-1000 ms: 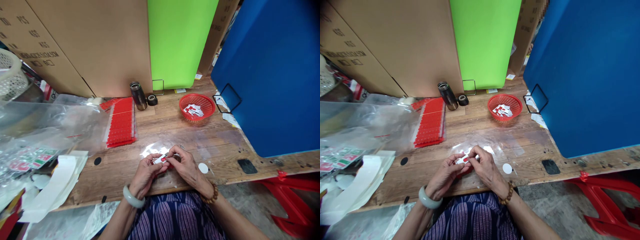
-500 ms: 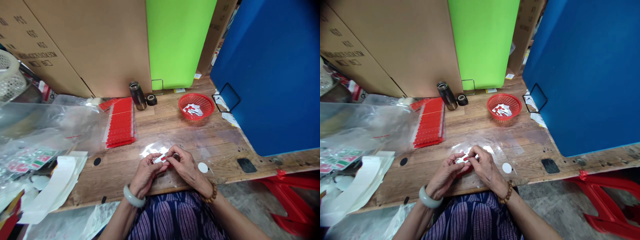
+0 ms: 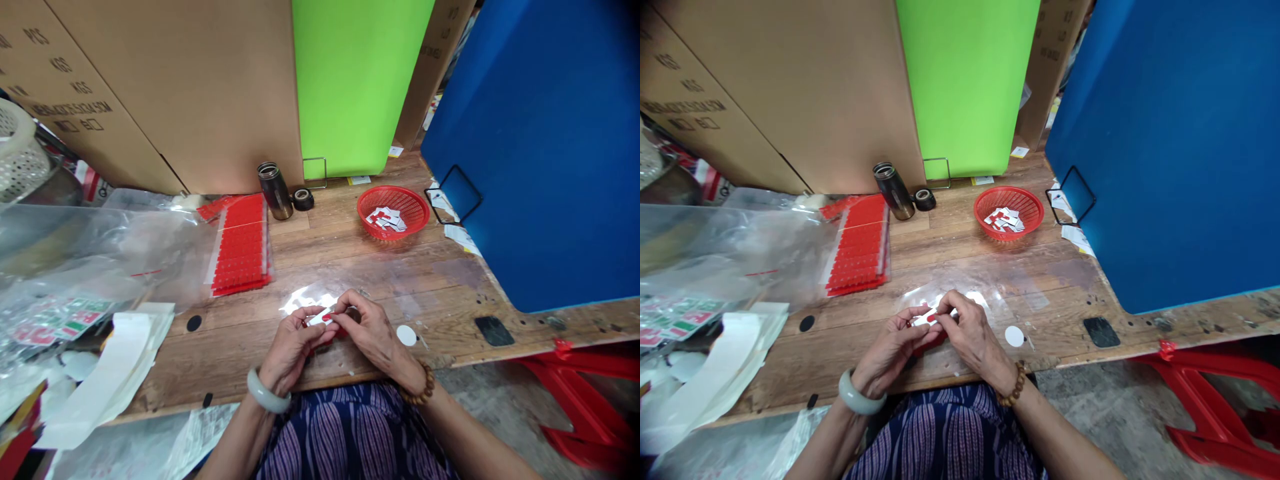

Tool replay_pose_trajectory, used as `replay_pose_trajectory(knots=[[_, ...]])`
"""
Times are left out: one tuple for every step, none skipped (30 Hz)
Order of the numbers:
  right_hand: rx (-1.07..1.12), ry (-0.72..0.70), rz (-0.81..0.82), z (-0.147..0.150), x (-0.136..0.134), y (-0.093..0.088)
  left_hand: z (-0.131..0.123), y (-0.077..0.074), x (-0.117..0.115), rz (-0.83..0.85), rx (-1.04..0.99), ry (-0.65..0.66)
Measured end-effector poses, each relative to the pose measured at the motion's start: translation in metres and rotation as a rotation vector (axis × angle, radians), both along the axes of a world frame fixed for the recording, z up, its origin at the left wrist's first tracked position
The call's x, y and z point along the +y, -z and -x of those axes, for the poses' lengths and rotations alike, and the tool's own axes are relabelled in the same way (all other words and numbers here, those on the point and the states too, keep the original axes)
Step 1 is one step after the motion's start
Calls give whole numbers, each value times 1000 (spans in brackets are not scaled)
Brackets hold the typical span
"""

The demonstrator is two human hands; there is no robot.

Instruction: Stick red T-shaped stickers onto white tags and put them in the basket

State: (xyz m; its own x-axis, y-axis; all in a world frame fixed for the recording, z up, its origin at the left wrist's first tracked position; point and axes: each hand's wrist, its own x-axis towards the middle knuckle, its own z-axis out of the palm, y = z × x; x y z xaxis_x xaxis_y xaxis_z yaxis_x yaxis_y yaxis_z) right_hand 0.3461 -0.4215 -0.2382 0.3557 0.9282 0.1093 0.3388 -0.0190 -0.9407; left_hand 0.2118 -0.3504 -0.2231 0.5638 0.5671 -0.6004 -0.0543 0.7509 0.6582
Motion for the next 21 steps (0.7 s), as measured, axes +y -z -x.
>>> replay_pose_trajectory(knots=[[-11, 0, 3, 0, 0, -1, 0, 0, 0, -3, 4, -2], [-21, -2, 6, 1, 0, -1, 0, 0, 0, -7, 6, -3], [-28, -2, 8, 1, -1, -2, 0, 0, 0, -9, 7, -4], [-31, -3, 12, 1, -1, -2, -1, 0, 0, -10, 6, -4], [-32, -3, 16, 1, -1, -2, -1, -1, 0, -10, 5, -4], [-30, -1, 19, 1, -1, -2, -1, -1, 0, -10, 5, -4], [-28, 2, 23, 2, -1, -2, -1, -1, 0, -10, 6, -5], [-25, 3, 25, 2, 0, -2, -1, -1, 0, -9, 8, -6], [-22, 5, 26, 2, 0, -2, -1, -1, 0, -7, 11, -6], [-20, 5, 25, 2, 0, -2, -1, -1, 0, -6, 13, -8], [-20, 5, 23, 2, 0, -2, -1, -1, 0, -5, 14, -9], [-21, 5, 19, 2, 0, -2, -1, -1, 0, -3, 15, -10], [-25, 5, 17, 2, 0, -2, -1, -1, 0, -1, 16, -10], [-30, 5, 16, 2, 0, -2, -1, -1, 0, 0, 17, -10], [-35, 7, 18, 2, 0, -2, -1, -1, 0, -1, 19, -9], [-41, 9, 19, 2, 0, -2, -1, -1, 0, -1, 21, -9], [-45, 12, 20, 2, 0, -3, -1, -1, 0, -2, 22, -10], [-47, 14, 20, 2, 0, -3, -1, 0, 0, -4, 23, -10], [-48, 16, 20, 3, 0, -3, -1, 0, 0, -5, 22, -10], [-49, 17, 20, 3, 0, -4, -1, 0, 0, -7, 19, -11], [-48, 17, 22, 3, 0, -4, -1, 0, 0, -8, 14, -10]])
